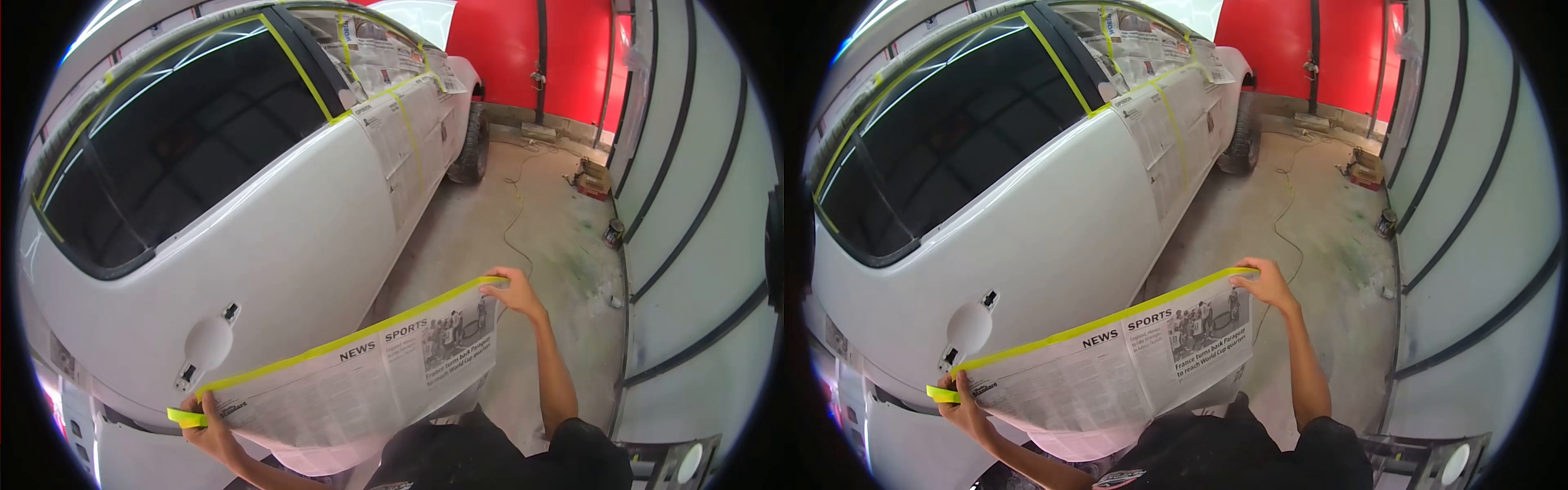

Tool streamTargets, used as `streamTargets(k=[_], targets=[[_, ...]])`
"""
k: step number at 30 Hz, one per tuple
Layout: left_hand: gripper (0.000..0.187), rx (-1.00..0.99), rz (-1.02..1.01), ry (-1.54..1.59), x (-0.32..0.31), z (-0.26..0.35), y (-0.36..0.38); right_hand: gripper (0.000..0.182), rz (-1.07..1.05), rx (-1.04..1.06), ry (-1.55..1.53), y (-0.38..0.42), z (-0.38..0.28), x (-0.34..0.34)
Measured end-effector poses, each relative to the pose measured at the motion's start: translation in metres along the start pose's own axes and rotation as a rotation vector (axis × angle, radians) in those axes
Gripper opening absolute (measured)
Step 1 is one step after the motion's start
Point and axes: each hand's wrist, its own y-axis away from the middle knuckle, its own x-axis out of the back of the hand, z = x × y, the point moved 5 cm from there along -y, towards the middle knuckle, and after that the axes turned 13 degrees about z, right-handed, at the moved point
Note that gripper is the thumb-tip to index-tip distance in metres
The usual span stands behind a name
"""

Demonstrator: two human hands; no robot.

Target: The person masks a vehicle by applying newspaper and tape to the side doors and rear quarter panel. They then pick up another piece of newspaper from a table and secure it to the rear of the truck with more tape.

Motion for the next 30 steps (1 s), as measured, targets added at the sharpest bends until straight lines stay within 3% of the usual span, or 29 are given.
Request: streamTargets(k=[4,7,10,13,15,18,22,23,24,26,27,30], targets=[[0.016,0.015,0.151,0.009,-0.018,0.013,0.010,0.039,-0.297,-0.005,-0.206,-0.106,0.002,-0.024],[0.019,-0.045,0.200,0.032,-0.030,0.011,0.006,0.043,-0.562,0.221,-0.158,-0.160,0.007,-0.061],[0.019,-0.122,0.229,0.062,-0.040,-0.003,0.013,0.045,-0.695,0.163,-0.375,-0.214,0.004,-0.089],[0.019,-0.158,0.245,0.058,-0.064,-0.007,0.017,0.036,-0.446,0.142,-0.552,-0.304,-0.009,-0.130],[0.016,-0.163,0.280,0.010,-0.076,-0.007,0.019,0.028,-0.263,0.271,-0.360,-0.359,-0.035,-0.151],[0.047,-0.272,0.345,-0.012,-0.147,0.079,0.026,0.021,-0.034,0.477,-0.262,-0.435,-0.072,-0.179],[0.037,-0.335,0.352,-0.126,-0.163,0.091,0.025,0.023,0.195,0.749,-0.222,-0.505,-0.112,-0.201],[0.031,-0.241,0.528,-0.207,-0.150,0.081,0.034,0.024,0.253,0.830,-0.197,-0.517,-0.117,-0.206],[0.030,-0.283,0.566,-0.191,-0.156,0.084,0.037,0.025,0.312,0.912,-0.173,-0.527,-0.122,-0.211],[0.031,-0.363,0.645,-0.165,-0.166,0.093,0.048,0.027,0.286,0.911,-0.179,-0.547,-0.121,-0.219],[0.032,-0.220,0.625,-0.402,-0.162,0.096,0.051,0.029,0.267,0.910,-0.183,-0.556,-0.120,-0.223],[0.028,-0.146,0.706,-0.502,-0.179,0.106,0.076,0.029,0.200,0.961,-0.173,-0.573,-0.114,-0.232]])
